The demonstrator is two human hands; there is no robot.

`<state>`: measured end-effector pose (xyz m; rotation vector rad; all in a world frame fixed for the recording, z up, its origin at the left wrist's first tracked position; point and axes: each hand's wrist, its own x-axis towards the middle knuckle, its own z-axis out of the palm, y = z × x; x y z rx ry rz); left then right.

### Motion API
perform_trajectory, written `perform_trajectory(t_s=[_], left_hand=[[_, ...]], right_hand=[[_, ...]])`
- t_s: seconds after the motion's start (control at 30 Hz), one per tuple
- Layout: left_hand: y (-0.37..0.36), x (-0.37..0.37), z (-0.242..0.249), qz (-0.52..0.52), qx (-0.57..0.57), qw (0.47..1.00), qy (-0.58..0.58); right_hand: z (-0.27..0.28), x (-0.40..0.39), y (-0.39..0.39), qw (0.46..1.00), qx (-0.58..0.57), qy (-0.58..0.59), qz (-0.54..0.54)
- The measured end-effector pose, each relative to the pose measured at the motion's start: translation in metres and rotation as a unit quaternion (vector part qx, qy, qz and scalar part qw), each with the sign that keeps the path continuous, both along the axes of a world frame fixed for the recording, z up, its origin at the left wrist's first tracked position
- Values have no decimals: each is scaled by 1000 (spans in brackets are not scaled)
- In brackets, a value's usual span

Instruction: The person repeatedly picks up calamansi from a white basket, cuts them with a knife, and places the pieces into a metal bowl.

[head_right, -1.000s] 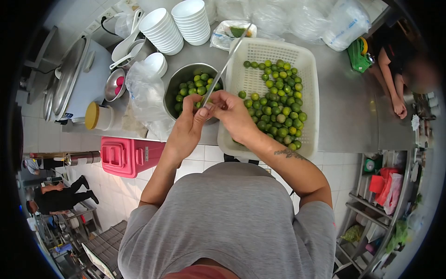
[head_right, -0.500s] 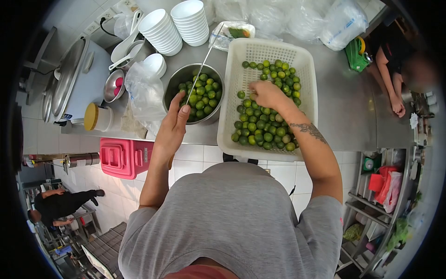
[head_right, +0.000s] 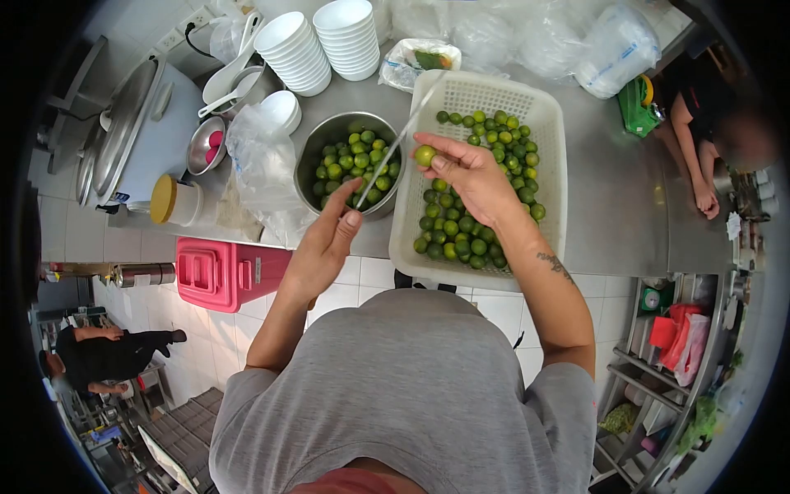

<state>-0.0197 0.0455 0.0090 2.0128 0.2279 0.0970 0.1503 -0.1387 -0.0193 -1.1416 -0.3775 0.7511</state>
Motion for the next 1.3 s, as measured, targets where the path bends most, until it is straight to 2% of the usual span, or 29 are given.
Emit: perform_trajectory(t_s=[0.03, 0.1, 0.33, 0.57, 0.77, 0.97, 1.07, 1.1, 1.17, 1.27, 1.3], left_hand=[[-3, 1, -1, -12, 8, 1000, -20], [-5, -1, 2, -34, -1, 999, 35], [-16, 0, 3, -43, 80, 995, 47], [-21, 10, 1, -27, 131, 991, 18], [-16, 15, 4, -6, 33, 999, 0], [-4, 21, -2, -5, 11, 1000, 17], [1, 22, 15, 20, -11, 996, 80], [4, 21, 13, 35, -4, 997, 67], [11, 19, 3, 63, 9, 997, 39], [18, 16, -10, 95, 42, 995, 0], [18, 17, -11, 98, 48, 994, -11]], right_hand=[[-3, 0, 1, 1000, 15, -5, -5], [-12, -1, 4, 999, 44, -14, -15], [-15, -12, 13, 994, -17, -78, -74], [-16, -31, 25, 994, -67, -82, -12], [-9, -38, 36, 993, -67, -97, 15], [-5, -35, 39, 985, -93, -128, 68], [5, -16, 36, 979, -104, -171, 24], [9, 2, 31, 952, -143, -271, -6], [-11, 48, 19, 930, -213, -297, -28], [-52, 74, 11, 837, -348, -420, 51], [-57, 70, 14, 826, -365, -424, 75]])
